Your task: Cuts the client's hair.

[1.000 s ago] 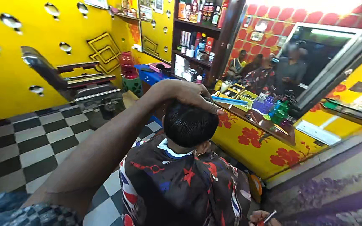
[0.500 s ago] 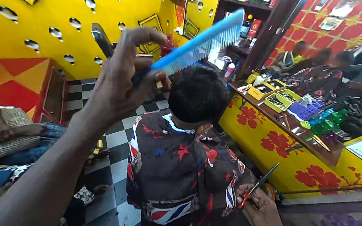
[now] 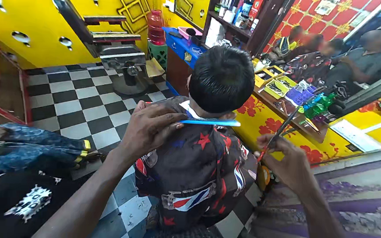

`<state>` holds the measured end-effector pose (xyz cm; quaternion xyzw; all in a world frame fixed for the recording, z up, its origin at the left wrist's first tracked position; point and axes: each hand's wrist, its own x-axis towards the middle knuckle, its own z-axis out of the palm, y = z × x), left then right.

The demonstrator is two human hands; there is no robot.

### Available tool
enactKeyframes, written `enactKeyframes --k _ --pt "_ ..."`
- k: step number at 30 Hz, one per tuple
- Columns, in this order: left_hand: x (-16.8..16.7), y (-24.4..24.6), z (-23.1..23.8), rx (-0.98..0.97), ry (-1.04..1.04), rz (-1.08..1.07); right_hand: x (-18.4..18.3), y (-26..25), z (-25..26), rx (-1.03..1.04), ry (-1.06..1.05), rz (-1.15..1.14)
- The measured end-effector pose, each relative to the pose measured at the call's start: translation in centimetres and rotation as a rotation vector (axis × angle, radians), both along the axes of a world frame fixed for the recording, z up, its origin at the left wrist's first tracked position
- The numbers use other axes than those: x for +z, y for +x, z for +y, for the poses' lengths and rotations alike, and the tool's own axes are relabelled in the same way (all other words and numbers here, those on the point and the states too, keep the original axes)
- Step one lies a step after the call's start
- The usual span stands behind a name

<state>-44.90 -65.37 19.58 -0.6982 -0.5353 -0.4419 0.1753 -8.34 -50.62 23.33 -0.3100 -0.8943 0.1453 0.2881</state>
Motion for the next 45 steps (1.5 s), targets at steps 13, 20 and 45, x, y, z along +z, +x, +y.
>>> enactKeyframes --k 13,20,45 --pt "-0.7 -0.3 1.5 -0.081 0.106 -0.192 9.1 -3.8 -0.8 -0.291 0.765 -0.590" --pt "-0.4 -0.1 2.6 -0.011 0.212 -0.181 9.0 -5.2 -0.6 -0.268 0.880 -0.655" --pt "0.8 0.9 2.2 0.107 0.356 -0.121 9.0 -7.6 -1.3 -0.236 0.865 -0.695"
